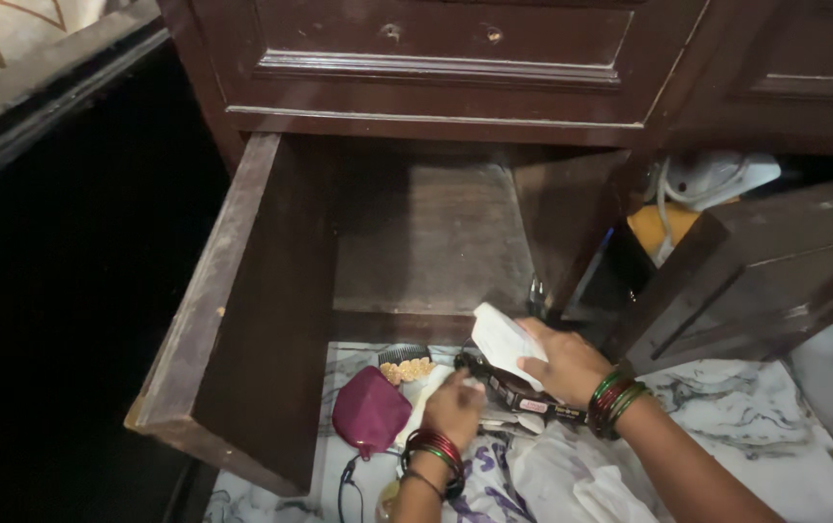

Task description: The person opens a wooden cabinet, removes an iron and its cord, then empties plastic bags and assorted items from a lower compartment onto the floor. The person places the iron and cord back into the cabinet and closes the doors.

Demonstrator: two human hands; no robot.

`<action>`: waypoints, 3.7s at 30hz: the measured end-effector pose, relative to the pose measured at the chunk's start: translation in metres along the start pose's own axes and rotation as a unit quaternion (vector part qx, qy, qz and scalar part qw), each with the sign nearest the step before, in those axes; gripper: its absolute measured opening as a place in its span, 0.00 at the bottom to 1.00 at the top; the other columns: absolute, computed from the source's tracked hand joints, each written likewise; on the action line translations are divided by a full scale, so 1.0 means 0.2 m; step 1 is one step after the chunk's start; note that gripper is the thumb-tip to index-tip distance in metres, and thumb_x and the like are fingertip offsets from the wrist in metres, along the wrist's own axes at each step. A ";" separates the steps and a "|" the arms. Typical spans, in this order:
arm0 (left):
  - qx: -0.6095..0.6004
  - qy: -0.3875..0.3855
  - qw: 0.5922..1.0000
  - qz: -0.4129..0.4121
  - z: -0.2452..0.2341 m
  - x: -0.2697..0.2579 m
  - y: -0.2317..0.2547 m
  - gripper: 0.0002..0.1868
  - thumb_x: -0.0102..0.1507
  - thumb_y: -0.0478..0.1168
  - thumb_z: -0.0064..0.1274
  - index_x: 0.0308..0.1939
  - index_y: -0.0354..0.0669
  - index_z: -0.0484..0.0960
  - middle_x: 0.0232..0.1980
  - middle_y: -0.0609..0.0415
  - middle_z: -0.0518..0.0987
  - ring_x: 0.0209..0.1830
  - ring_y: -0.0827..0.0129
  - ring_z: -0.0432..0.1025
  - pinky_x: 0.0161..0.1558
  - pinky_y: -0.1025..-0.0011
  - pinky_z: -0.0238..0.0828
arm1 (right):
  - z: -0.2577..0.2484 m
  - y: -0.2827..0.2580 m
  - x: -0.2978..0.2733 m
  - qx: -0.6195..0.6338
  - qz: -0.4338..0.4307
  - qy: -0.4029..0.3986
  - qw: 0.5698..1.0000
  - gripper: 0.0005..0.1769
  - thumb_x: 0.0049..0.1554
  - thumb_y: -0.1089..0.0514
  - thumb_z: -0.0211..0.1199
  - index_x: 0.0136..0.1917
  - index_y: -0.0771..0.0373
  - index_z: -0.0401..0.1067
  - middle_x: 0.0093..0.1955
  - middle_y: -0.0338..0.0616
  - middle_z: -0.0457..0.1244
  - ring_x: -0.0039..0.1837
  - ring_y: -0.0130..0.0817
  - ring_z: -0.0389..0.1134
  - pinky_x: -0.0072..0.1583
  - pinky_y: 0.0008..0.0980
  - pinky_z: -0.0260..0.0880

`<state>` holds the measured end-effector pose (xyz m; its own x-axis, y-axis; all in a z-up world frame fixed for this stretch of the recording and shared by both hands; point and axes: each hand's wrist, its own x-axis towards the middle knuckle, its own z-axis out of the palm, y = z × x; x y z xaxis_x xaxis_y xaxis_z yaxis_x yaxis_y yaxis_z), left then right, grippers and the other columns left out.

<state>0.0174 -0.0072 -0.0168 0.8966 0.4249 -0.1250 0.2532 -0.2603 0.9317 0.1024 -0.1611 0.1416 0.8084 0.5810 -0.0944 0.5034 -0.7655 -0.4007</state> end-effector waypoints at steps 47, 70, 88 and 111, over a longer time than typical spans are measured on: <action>0.307 0.194 0.922 0.133 -0.40 0.73 0.09 0.32 0.73 0.50 0.22 0.76 0.35 0.53 0.81 0.40 0.48 0.83 0.53 0.34 0.77 0.55 0.24 | 0.32 -0.23 0.83 -0.261 0.083 -0.165 0.948 0.26 0.58 0.66 0.55 0.70 0.65 0.65 0.62 0.61 0.67 0.62 0.47 0.73 0.61 0.41 0.74; 0.031 0.292 0.938 0.184 -0.46 0.73 0.15 0.33 0.74 0.51 0.23 0.76 0.30 0.55 0.81 0.35 0.56 0.83 0.46 0.46 0.79 0.51 0.38 | 0.48 -0.44 1.13 -0.035 -0.177 -0.026 0.983 0.22 0.45 0.62 0.71 0.54 0.65 0.74 0.65 0.69 0.61 0.59 0.55 0.71 0.56 0.44 0.75; -0.222 0.258 0.940 0.004 -0.46 0.74 0.21 0.15 0.62 0.43 0.59 0.50 0.41 0.83 0.28 0.55 0.82 0.24 0.74 0.76 0.29 0.72 0.75 | 0.07 -0.45 0.87 0.033 -0.075 -0.080 0.993 0.63 0.41 0.46 0.80 0.81 0.46 0.49 0.66 0.49 0.63 0.61 0.43 0.69 0.59 0.40 0.72; 0.144 0.236 0.952 0.130 -0.38 0.77 0.12 0.34 0.72 0.51 0.26 0.78 0.35 0.50 0.83 0.40 0.47 0.84 0.51 0.37 0.79 0.52 0.25 | 0.58 -0.21 1.27 0.002 -0.163 0.137 0.977 0.30 0.46 0.71 0.53 0.62 0.63 0.75 0.72 0.55 0.60 0.65 0.51 0.66 0.61 0.43 0.68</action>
<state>0.1338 0.1181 0.0121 0.6971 0.6384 0.3265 0.1954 -0.6072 0.7701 0.2523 0.0502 0.0292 0.6569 0.6975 0.2863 0.7471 -0.5510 -0.3719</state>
